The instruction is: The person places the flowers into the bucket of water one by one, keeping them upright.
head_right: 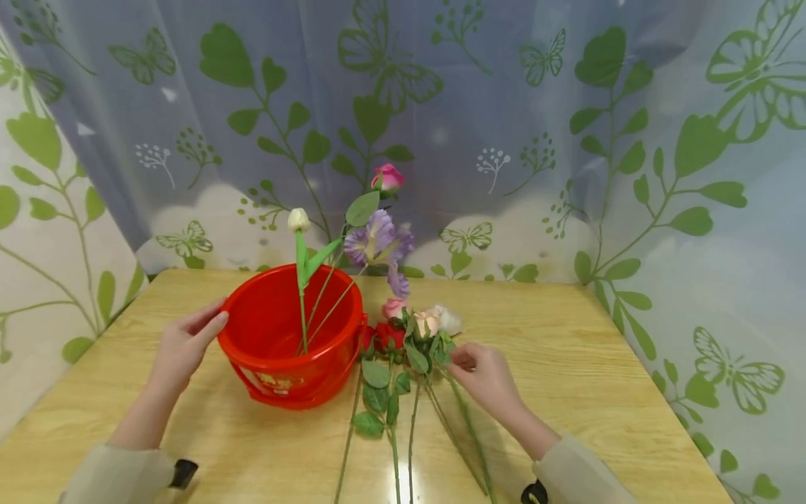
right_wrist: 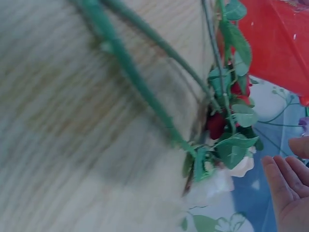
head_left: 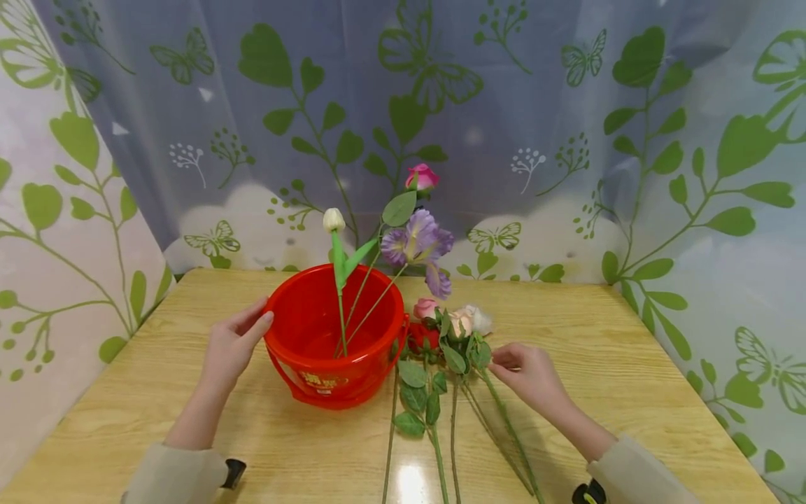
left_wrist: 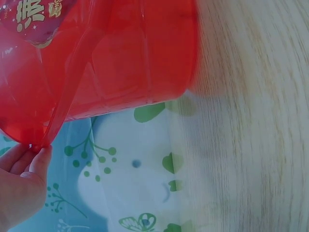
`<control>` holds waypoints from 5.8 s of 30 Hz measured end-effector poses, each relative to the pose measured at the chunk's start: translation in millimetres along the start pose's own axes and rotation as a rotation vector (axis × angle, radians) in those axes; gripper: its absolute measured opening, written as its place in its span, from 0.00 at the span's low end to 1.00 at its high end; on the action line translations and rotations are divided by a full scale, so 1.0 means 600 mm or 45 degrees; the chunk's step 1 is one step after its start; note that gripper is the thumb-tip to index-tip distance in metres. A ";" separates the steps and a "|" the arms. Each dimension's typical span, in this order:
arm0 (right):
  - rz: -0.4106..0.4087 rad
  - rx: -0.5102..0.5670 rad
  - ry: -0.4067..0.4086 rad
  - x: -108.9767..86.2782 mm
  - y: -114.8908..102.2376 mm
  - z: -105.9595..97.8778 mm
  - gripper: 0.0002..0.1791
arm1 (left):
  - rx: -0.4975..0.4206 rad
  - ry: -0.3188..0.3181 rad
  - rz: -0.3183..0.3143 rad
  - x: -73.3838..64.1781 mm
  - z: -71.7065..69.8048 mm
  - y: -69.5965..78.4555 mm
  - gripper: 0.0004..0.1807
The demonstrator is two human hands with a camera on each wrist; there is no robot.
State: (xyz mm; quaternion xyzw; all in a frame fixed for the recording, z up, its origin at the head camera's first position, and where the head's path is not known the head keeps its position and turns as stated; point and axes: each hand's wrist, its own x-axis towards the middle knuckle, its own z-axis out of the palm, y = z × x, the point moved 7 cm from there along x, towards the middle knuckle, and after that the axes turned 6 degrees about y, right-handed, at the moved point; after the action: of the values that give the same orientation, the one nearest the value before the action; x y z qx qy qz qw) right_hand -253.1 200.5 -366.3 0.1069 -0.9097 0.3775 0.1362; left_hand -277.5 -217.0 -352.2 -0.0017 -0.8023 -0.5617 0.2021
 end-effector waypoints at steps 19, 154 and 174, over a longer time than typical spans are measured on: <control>0.024 0.078 -0.240 -0.027 0.031 0.057 0.08 | 0.046 0.017 0.013 0.000 -0.002 0.000 0.26; 0.309 0.355 -0.222 0.052 -0.005 -0.039 0.15 | -0.025 -0.018 -0.027 0.000 0.002 0.002 0.27; 0.096 0.000 -0.102 0.069 -0.021 -0.053 0.14 | -0.042 -0.024 -0.023 0.002 0.001 0.010 0.27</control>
State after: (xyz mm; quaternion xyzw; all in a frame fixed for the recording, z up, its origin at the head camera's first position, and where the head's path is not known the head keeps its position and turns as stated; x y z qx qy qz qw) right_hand -283.3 210.9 -323.0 0.0876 -0.9178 0.3779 0.0853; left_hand -277.6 -214.8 -346.6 -0.0031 -0.7948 -0.5766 0.1893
